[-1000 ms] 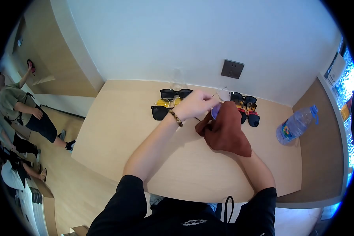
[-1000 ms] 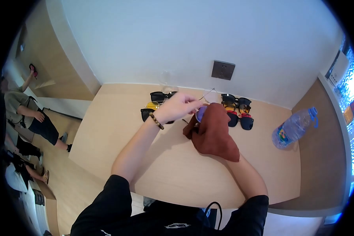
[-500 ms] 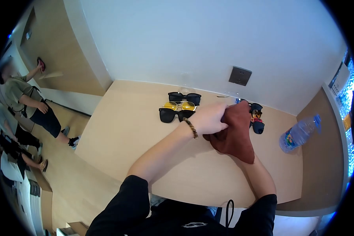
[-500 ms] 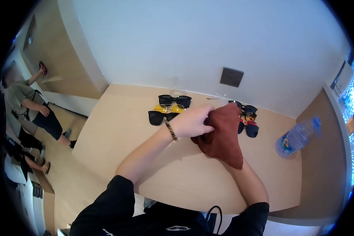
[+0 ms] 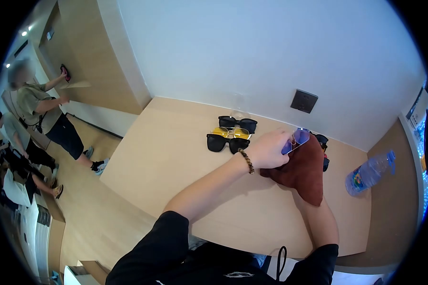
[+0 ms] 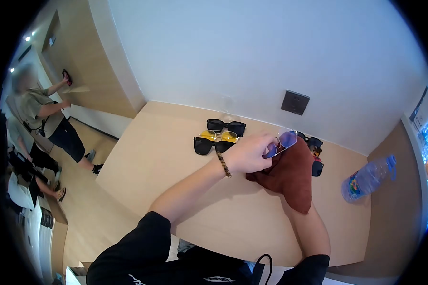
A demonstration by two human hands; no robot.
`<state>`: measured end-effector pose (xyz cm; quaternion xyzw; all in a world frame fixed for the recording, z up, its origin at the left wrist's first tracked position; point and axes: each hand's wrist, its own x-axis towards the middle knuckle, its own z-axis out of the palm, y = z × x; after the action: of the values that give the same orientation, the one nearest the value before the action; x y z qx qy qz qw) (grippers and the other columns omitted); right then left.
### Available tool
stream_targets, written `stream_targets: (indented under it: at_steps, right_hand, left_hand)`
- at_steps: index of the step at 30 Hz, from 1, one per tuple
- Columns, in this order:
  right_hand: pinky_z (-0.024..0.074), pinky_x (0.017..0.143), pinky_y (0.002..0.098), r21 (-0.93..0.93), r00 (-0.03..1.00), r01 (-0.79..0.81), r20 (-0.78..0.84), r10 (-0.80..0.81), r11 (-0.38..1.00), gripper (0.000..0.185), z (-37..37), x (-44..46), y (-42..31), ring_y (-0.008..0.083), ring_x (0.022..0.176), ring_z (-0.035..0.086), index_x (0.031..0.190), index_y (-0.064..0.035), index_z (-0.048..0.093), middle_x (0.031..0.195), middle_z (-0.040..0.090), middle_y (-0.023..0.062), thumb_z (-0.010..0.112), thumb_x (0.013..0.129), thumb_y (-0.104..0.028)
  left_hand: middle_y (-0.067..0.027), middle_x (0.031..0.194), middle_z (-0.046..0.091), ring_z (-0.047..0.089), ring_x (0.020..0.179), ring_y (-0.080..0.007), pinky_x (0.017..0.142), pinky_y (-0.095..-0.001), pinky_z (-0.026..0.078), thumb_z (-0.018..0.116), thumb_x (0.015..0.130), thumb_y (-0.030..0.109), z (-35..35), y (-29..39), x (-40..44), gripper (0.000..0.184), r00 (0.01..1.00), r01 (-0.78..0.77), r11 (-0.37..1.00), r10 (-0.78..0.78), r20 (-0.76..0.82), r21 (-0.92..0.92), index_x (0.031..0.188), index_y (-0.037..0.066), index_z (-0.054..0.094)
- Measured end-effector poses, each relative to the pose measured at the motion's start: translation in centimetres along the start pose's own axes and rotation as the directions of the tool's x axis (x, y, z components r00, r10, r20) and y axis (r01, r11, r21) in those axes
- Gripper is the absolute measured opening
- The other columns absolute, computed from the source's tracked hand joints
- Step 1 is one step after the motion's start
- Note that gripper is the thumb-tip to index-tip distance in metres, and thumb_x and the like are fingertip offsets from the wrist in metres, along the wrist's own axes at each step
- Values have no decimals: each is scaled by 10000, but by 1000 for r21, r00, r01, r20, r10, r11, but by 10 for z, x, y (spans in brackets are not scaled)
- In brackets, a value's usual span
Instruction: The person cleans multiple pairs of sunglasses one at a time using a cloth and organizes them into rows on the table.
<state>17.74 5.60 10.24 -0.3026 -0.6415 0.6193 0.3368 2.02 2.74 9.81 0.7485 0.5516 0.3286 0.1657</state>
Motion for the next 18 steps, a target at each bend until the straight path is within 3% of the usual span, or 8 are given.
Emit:
stream_targets:
  at_steps: [3,7,8,10,14,16,17,18]
  right_hand:
    - [533,794,333,-96,982,185,-21,-188,978,489,-1,2,8,166,901,642,1073,-63,606,995,659,48,829,710,-304]
    - [527,793,329,-360,865,464,-13,-501,810,415,1,13,32,149,881,633,1072,-39,619,978,649,50,786,776,-277]
    - [527,793,329,-359,865,464,-12,-501,810,415,-4,20,47,149,881,633,1072,-39,619,978,649,50,786,776,-277]
    - [529,783,333,270,972,227,-120,-201,936,297,-14,36,75,146,866,629,1090,-32,634,977,654,60,639,913,-271]
    - [529,770,323,210,972,97,-231,-47,973,287,-19,28,48,144,860,629,1098,-25,639,989,659,62,506,1006,-262]
    - [527,764,316,-174,958,215,-156,-242,961,284,-7,19,18,150,842,635,1075,-39,634,986,667,54,521,1005,-290]
    - [527,764,316,-174,958,215,-155,-243,961,284,-13,24,26,150,842,635,1075,-39,634,986,667,54,521,1005,-290]
    - [531,771,325,102,969,136,-219,-111,985,288,-24,32,42,160,871,640,1095,-46,616,1008,674,53,548,985,-304]
  left_hand:
    - [-166,1052,602,629,954,-330,838,-410,528,660,795,124,13,-6,1,343,997,-77,996,76,-26,-45,1107,-7,607]
    - [-180,1051,604,629,956,-367,832,-440,534,655,803,128,20,-5,0,318,998,-51,989,53,-14,137,1081,-21,613]
    - [-180,1051,604,629,956,-367,832,-440,534,655,803,128,22,-5,0,318,999,-49,989,52,-14,137,1081,-21,613]
    - [-181,1053,608,632,965,-373,837,-447,536,654,800,134,23,-6,-1,337,998,-57,981,55,12,184,1099,-16,614]
    - [-178,1055,612,638,969,-362,831,-446,537,658,796,141,11,1,-1,340,998,-54,986,46,51,159,1098,-9,615]
    - [-192,1072,618,643,976,-362,836,-450,536,657,793,132,1,4,-3,375,998,-61,990,58,28,130,1137,-4,593]
    - [-192,1072,618,643,976,-362,836,-450,536,657,793,132,0,3,-2,375,998,-61,990,58,28,131,1137,-4,593]
    - [-201,1080,619,646,970,-369,838,-453,536,657,802,130,-1,1,-1,381,999,-44,995,45,-17,91,1152,2,579]
